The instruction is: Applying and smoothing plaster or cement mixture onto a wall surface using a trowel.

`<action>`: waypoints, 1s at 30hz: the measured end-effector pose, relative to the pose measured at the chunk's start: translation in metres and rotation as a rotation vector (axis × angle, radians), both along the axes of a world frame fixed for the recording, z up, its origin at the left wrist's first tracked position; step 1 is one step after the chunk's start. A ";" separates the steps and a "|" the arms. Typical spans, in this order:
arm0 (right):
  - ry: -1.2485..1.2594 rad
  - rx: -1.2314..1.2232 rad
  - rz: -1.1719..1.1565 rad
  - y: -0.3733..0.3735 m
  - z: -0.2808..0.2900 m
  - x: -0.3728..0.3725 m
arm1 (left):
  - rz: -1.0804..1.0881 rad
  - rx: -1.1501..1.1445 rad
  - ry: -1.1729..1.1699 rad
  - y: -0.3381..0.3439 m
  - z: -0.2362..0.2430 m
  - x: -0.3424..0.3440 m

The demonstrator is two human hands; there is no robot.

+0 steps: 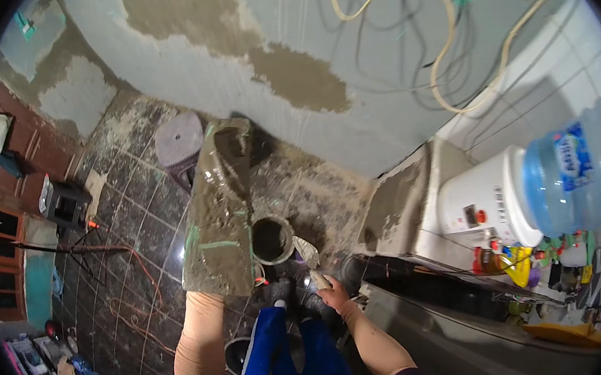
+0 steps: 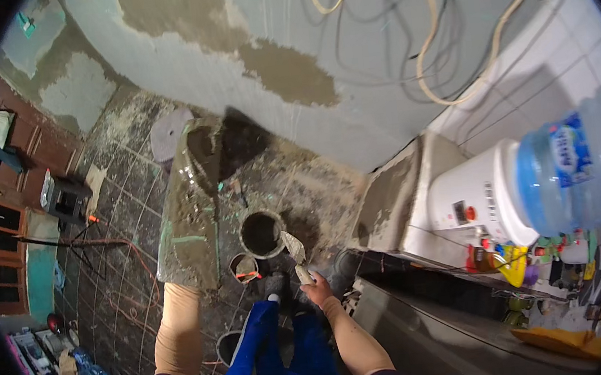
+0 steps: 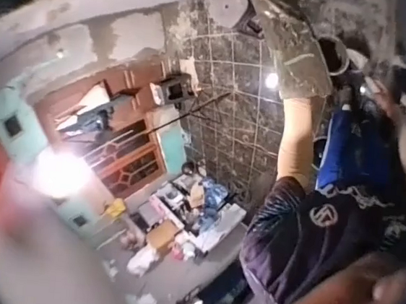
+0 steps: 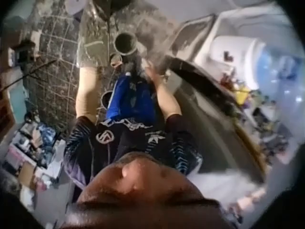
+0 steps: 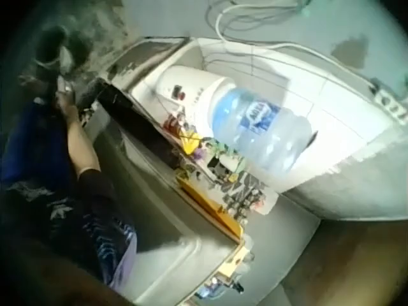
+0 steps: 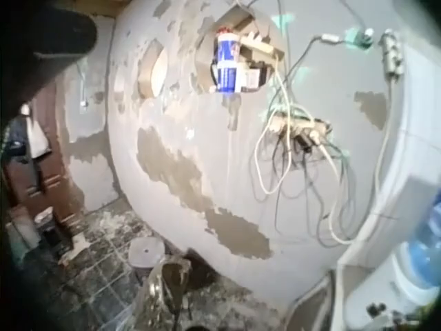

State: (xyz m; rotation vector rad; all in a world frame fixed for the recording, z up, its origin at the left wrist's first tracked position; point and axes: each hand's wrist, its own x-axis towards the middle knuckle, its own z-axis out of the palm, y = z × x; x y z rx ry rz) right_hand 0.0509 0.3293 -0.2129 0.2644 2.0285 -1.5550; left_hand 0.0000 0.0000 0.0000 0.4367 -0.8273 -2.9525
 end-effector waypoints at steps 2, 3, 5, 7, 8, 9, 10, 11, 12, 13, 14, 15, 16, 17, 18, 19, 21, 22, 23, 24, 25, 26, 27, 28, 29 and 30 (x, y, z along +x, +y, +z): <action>-0.279 -0.106 -0.126 -0.026 -0.046 0.001 | 0.066 0.004 -0.041 -0.019 -0.030 0.016; -0.259 -0.182 -0.102 -0.033 -0.066 -0.001 | 0.104 0.012 -0.055 -0.028 -0.047 0.024; -0.485 -0.246 -0.157 -0.048 -0.107 -0.014 | 0.164 0.012 -0.086 -0.045 -0.084 0.037; -0.551 -0.129 -0.143 -0.062 -0.149 -0.025 | 0.215 0.017 -0.123 -0.060 -0.126 0.051; -0.524 -0.094 -0.139 -0.068 -0.169 -0.028 | 0.237 0.022 -0.142 -0.066 -0.148 0.059; -0.465 -0.077 -0.153 -0.073 -0.190 -0.034 | 0.264 0.035 -0.152 -0.073 -0.170 0.065; -0.365 0.120 -0.018 -0.079 -0.209 -0.041 | 0.287 0.057 -0.167 -0.078 -0.193 0.073; -0.372 0.100 0.004 -0.081 -0.225 -0.045 | 0.305 0.068 -0.185 -0.082 -0.216 0.081; -0.292 0.148 0.042 -0.081 -0.240 -0.051 | 0.322 0.088 -0.208 -0.083 -0.240 0.088; -0.250 0.244 0.063 -0.082 -0.252 -0.058 | 0.333 0.105 -0.228 -0.085 -0.264 0.095; -0.177 0.218 0.111 -0.080 -0.260 -0.065 | 0.344 0.129 -0.248 -0.084 -0.287 0.101; -0.263 0.166 0.084 -0.079 -0.265 -0.070 | 0.349 0.149 -0.270 -0.082 -0.310 0.107; -0.456 0.000 -0.005 -0.077 -0.268 -0.075 | 0.353 0.173 -0.290 -0.081 -0.332 0.113; -0.435 -0.122 -0.037 -0.080 -0.271 -0.079 | 0.359 0.194 -0.308 -0.078 -0.353 0.119; -0.492 -0.173 -0.054 -0.078 -0.272 -0.083 | 0.362 0.212 -0.322 -0.074 -0.374 0.126; -0.480 -0.156 -0.011 -0.078 -0.273 -0.085 | 0.369 0.232 -0.340 -0.072 -0.394 0.133; -0.515 -0.175 -0.001 -0.080 -0.276 -0.086 | 0.373 0.269 -0.378 -0.067 -0.434 0.149; -0.486 -0.208 0.036 -0.081 -0.277 -0.084 | 0.371 0.281 -0.409 -0.065 -0.452 0.159; -0.529 -0.182 0.021 -0.083 -0.281 -0.082 | 0.366 0.294 -0.441 -0.062 -0.469 0.169; -0.534 -0.169 0.037 -0.082 -0.283 -0.079 | 0.333 0.258 -0.560 -0.061 -0.484 0.179; -0.529 -0.134 0.044 -0.081 -0.286 -0.077 | 0.311 0.292 -0.534 -0.058 -0.497 0.187; -0.526 -0.133 0.036 -0.083 -0.290 -0.075 | 0.299 0.278 -0.558 -0.054 -0.508 0.196; -0.530 -0.168 0.048 -0.085 -0.295 -0.074 | 0.307 0.283 -0.594 -0.051 -0.517 0.203; -0.535 -0.177 0.040 -0.088 -0.299 -0.074 | 0.291 0.261 -0.605 -0.050 -0.526 0.208; -0.519 -0.190 0.034 -0.091 -0.304 -0.075 | 0.298 0.262 -0.656 -0.050 -0.534 0.211; -0.550 -0.177 0.019 -0.096 -0.310 -0.079 | 0.302 0.265 -0.722 -0.050 -0.543 0.211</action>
